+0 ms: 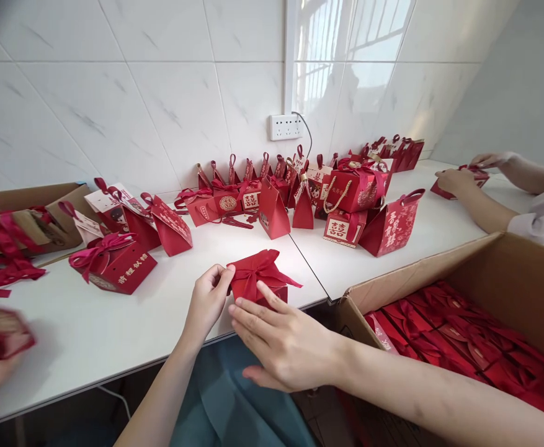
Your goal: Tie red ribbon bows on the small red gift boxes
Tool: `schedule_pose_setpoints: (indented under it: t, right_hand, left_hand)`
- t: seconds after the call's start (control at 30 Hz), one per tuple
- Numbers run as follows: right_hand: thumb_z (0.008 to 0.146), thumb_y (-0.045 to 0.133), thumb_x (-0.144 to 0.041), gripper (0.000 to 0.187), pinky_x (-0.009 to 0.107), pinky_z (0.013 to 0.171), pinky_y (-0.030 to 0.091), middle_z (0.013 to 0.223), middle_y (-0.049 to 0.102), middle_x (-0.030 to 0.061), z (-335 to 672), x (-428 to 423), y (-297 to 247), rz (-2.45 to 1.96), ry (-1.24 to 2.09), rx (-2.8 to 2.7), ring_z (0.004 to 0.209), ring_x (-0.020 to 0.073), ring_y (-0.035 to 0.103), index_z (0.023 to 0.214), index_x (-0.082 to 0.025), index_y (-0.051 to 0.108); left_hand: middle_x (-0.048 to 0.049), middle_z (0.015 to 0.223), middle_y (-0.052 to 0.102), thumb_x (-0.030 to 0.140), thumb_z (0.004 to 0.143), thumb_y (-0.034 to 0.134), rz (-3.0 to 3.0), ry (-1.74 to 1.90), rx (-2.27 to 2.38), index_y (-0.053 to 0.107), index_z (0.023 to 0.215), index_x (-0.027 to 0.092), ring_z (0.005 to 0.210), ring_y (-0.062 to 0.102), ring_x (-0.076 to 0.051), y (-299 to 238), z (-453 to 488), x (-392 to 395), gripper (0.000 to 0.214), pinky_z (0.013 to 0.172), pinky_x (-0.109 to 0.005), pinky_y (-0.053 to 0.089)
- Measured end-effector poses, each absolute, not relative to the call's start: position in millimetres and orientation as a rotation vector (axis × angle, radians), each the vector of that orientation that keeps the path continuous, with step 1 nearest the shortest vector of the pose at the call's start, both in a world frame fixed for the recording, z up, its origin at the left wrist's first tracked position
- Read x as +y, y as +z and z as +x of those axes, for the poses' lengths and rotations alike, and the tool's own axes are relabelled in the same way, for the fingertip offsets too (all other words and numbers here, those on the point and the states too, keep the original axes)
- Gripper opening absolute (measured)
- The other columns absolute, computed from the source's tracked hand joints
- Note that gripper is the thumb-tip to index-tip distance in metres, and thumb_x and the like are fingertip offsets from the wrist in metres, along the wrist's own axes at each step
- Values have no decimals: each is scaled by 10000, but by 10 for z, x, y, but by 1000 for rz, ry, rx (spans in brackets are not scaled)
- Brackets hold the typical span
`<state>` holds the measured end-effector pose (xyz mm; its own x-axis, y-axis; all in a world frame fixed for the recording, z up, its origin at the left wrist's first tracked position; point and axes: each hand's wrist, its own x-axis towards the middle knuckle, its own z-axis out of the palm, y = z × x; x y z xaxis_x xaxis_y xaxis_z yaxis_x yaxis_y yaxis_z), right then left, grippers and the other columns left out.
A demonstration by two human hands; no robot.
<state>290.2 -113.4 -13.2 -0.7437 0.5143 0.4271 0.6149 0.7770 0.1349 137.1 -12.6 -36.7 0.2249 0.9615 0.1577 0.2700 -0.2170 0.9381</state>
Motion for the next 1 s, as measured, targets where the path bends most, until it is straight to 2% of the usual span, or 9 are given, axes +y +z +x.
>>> schedule_pose_setpoints:
  t: [0.13, 0.2, 0.3, 0.37, 0.47, 0.57, 0.7, 0.87, 1.0]
  right_hand:
    - [876, 467, -192, 291, 392, 999, 446, 1074, 651, 156, 3118, -1098, 2, -675, -231, -2449, 1096, 220, 574, 1134, -86, 549]
    - [860, 498, -200, 343, 359, 919, 501, 1071, 620, 142, 3313, -960, 18, -769, -96, -2258, 1075, 203, 572, 1198, -141, 488]
    - [756, 653, -424, 813, 477, 903, 486, 1347, 379, 217, 3566, -689, -89, -1107, 180, -2118, 1235, 312, 426, 1396, -163, 224]
    - [655, 723, -503, 1072, 514, 936, 450, 1428, 254, 217, 3628, -543, -211, -1179, 437, -2159, 1300, 349, 331, 1440, -198, 59]
    - [665, 736, -418, 1133, 493, 995, 403, 1404, 319, 183, 3562, -444, -365, -1186, 670, -2143, 1256, 305, 406, 1443, -228, -66]
    - [662, 738, -339, 1116, 483, 985, 413, 1342, 375, 169, 3444, -455, -422, -1170, 557, -2069, 1176, 288, 475, 1447, -228, -48]
    - [655, 746, -324, 1114, 490, 931, 448, 1304, 356, 180, 3381, -538, -389, -1116, 197, -2014, 1166, 313, 454, 1451, -238, -29]
    - [708, 715, -331, 1075, 512, 935, 436, 1338, 340, 183, 3392, -678, -301, -1037, -84, -2000, 1204, 324, 407, 1445, -248, -62]
    - [734, 686, -332, 1007, 513, 938, 429, 1340, 340, 184, 3378, -780, -247, -1033, -125, -1953, 1200, 319, 415, 1446, -246, -21]
  left_hand:
    - [55, 531, 381, 484, 826, 467, 1640, 1014, 1157, 391, 575, 190, 529, 380, -100, -346, 1361, -128, 393, 531, -220, 331]
    - [46, 562, 431, 496, 810, 489, 1617, 1020, 1157, 434, 609, 186, 548, 425, -106, -328, 1358, -151, 373, 545, -222, 360]
    - [9, 698, 554, 463, 774, 561, 1595, 1061, 1162, 518, 741, 179, 634, 526, -128, -282, 1383, -200, 289, 597, -236, 425]
    - [-19, 785, 597, 418, 781, 570, 1606, 1083, 1159, 539, 801, 177, 701, 564, -143, -246, 1420, -234, 244, 630, -247, 455]
    - [-32, 827, 597, 364, 823, 533, 1659, 1150, 1140, 539, 812, 181, 745, 570, -144, -216, 1481, -293, 183, 674, -259, 477]
    - [-29, 834, 555, 298, 847, 522, 1829, 1353, 1088, 537, 819, 186, 774, 558, -137, -240, 1531, -390, 116, 727, -271, 483]
    - [-24, 820, 461, 163, 807, 589, 2268, 1637, 917, 585, 852, 195, 803, 504, -138, -317, 1594, -555, 55, 720, -262, 481]
    - [-2, 787, 373, 97, 777, 604, 2425, 1818, 696, 603, 863, 197, 756, 446, -128, -331, 1649, -653, 132, 897, -415, 464]
    - [9, 767, 354, 93, 772, 598, 2405, 1854, 600, 596, 864, 198, 729, 429, -120, -262, 1655, -708, 140, 924, -444, 457]
